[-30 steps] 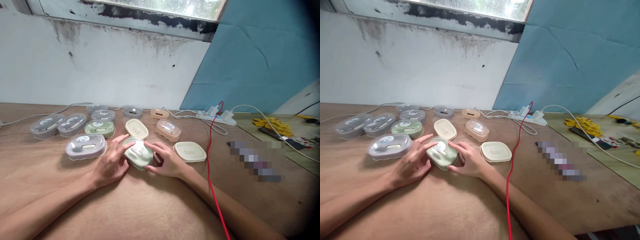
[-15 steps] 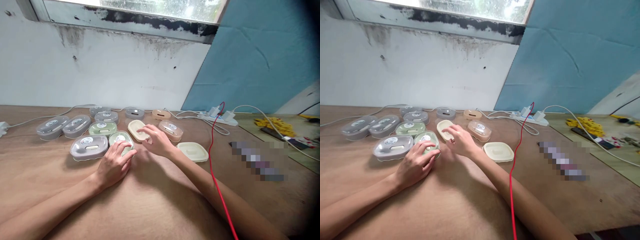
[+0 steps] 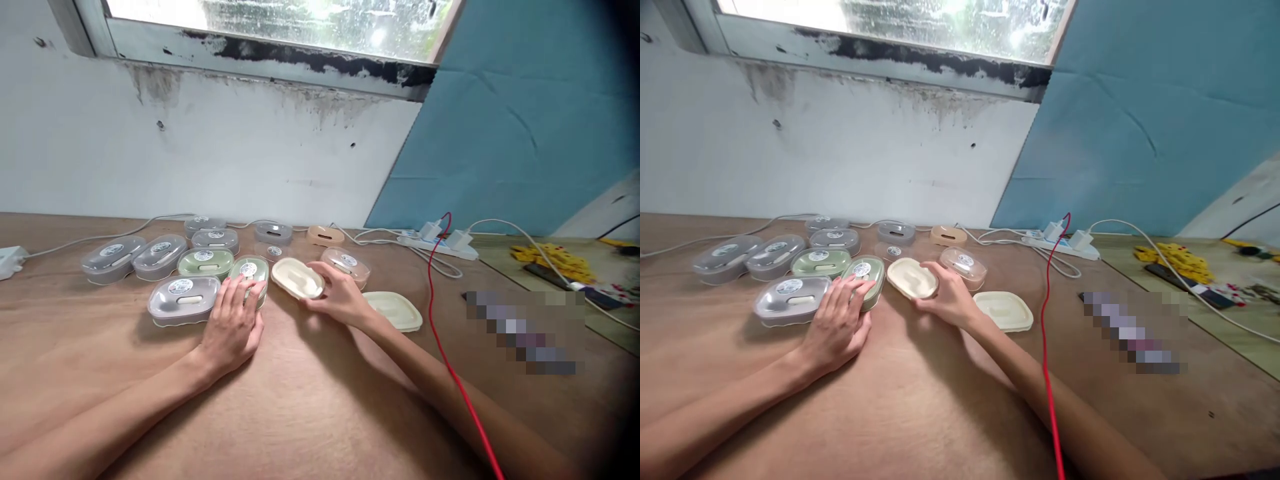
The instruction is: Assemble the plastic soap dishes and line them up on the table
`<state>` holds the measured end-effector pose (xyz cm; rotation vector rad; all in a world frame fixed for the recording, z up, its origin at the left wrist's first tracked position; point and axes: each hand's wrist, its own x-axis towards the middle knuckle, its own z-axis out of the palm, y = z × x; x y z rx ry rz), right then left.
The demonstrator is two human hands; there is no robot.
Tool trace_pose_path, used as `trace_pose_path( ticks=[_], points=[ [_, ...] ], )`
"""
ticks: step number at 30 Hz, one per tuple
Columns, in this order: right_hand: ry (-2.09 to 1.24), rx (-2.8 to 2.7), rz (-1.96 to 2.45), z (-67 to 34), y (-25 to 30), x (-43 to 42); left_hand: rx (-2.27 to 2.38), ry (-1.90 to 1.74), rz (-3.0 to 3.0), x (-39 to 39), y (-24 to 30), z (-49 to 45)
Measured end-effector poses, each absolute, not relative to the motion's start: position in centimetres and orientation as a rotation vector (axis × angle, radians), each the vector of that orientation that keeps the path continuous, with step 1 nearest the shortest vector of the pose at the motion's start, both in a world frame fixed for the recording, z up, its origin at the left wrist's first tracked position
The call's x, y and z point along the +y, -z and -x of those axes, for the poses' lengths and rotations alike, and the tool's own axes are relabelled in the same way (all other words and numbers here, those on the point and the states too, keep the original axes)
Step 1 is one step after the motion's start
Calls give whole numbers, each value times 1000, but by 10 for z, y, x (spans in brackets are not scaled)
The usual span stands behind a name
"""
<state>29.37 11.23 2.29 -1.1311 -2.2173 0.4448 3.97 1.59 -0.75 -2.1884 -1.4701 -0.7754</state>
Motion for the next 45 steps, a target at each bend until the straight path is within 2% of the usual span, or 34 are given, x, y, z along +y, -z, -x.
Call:
trace_pose_path(
  ticks=[3,9,12,15,19,22,31,34,38,42,45],
  points=[
    [-723,-2336,954,-322,-28,88,-1428,845,2265,12,5,-44],
    [-637,-2505,808,-331,-35,80,-1042,779,2612,8,-2,-46],
    [-316,-2313,1139,-316,-41,121,-1011,809,2688,9,-3,-46],
    [-156,-2127,1426,-302,-46,181,-976,880,2717,10,-1,-45],
    [-215,-2001,1764,-297,-48,252,-912,966,2731,8,2,-43],
    [-319,-2066,1835,-300,-48,284,-878,1003,2745,8,6,-41],
    [-303,-2067,1974,-309,-49,301,-894,1048,2747,11,8,-42],
    [-294,-2005,1915,-311,-57,291,-900,1052,2750,10,5,-42],
    [-324,-2013,1611,-308,-75,261,-881,1074,2774,10,2,-43],
    [-497,-2223,1277,-308,-80,193,-972,1143,2823,10,0,-41],
    [-529,-2434,961,-314,-70,127,-1119,1346,2816,10,-1,-37]
  ],
)
